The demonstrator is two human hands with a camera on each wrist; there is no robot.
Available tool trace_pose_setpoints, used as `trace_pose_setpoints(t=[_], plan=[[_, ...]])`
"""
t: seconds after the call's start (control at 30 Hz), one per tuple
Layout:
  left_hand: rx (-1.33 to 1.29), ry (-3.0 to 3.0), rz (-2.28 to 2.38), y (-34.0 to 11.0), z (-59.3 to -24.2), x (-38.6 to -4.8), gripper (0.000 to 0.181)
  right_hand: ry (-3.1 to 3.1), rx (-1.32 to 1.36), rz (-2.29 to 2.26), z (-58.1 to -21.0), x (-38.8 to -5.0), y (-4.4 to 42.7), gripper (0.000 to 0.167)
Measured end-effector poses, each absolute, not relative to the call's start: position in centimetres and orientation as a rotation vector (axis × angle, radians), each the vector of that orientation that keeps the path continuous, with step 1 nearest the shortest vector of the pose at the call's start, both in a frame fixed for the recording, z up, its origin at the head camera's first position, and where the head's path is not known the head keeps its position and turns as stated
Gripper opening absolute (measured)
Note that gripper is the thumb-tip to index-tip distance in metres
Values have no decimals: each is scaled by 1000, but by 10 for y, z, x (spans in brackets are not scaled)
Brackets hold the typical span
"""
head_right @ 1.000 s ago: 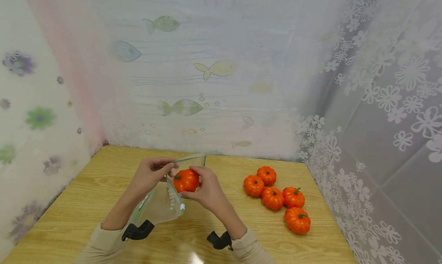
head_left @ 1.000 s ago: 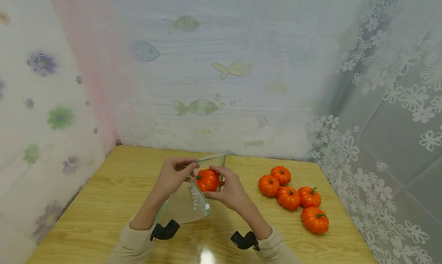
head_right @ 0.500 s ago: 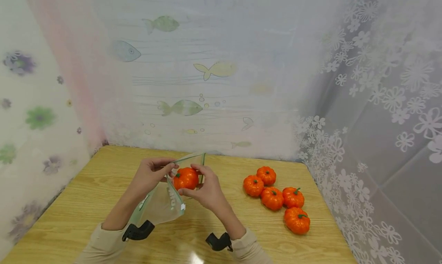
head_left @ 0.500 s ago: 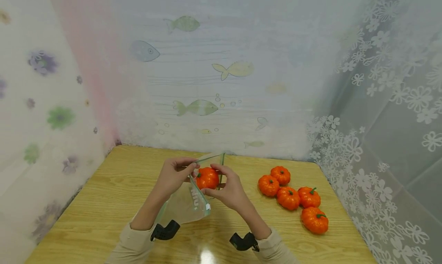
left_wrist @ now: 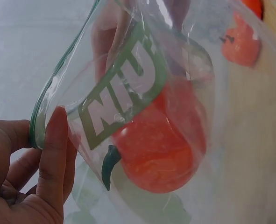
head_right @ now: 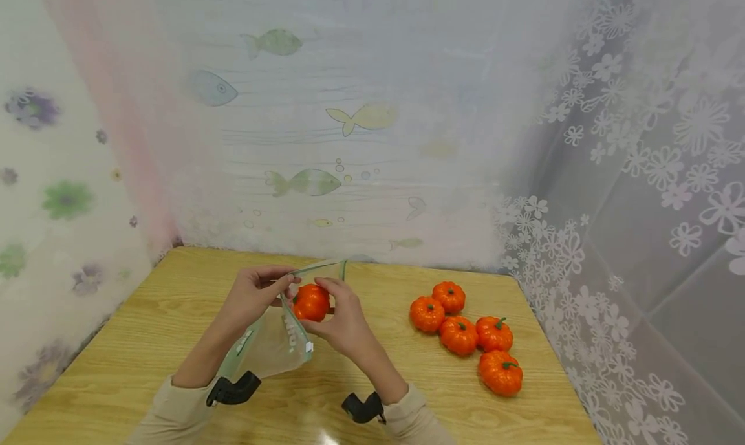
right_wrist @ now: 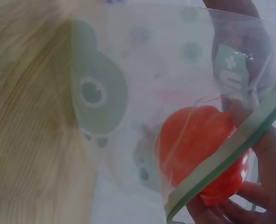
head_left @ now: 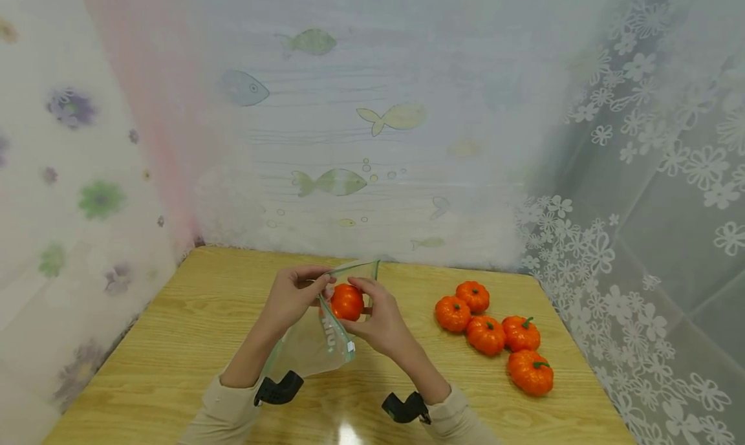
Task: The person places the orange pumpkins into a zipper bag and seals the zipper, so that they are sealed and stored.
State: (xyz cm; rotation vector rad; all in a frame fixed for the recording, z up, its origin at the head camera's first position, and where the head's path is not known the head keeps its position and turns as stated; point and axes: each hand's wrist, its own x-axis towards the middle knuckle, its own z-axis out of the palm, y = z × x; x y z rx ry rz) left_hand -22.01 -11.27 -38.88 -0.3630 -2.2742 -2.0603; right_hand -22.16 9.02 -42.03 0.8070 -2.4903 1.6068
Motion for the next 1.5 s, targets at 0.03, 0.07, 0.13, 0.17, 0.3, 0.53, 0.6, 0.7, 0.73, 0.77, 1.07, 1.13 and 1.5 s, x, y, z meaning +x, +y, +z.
trace_pose_setpoints(t=[0.03, 0.07, 0.13, 0.17, 0.3, 0.53, 0.6, 0.7, 0.73, 0.77, 1.07, 1.13, 1.5], plan=[[-357, -2276, -2062, -113, -389, -220, 27, -2484, 805, 1623, -420, -221, 90, 68], [-351, -2278, -2064, -113, -389, -220, 27, -2479, 801, 1635, -419, -220, 91, 68], [-341, -2280, -2069, -113, -389, -221, 27, -2467, 795, 1658, -418, -218, 91, 66], [-333, -2283, -2070, -113, -389, -221, 27, -2460, 794, 1664, -418, -217, 91, 65], [-308, -2291, -2063, -113, -389, -221, 28, -2427, 806, 1669, -416, -217, 91, 61], [-390, -2316, -2033, -113, -389, -222, 30, -2385, 805, 1661, -419, -218, 90, 55], [-408, -2314, -2034, -114, -389, -222, 31, -2363, 801, 1686, -418, -217, 91, 55], [-388, -2307, -2060, -114, -389, -222, 31, -2307, 794, 1734, -418, -215, 93, 51], [-381, -2304, -2071, -115, -389, -222, 32, -2283, 797, 1746, -419, -214, 94, 50], [-364, -2301, -2082, -115, -389, -222, 32, -2261, 794, 1752, -419, -214, 96, 48], [-341, -2279, -2103, -120, -391, -225, 29, -2095, 723, 1724, -430, -216, 117, 35], [-346, -2278, -2111, -121, -392, -226, 28, -2094, 687, 1714, -436, -217, 125, 32], [-359, -2264, -2131, -124, -395, -225, 27, -2226, 352, 1700, -486, -217, 177, 26]])
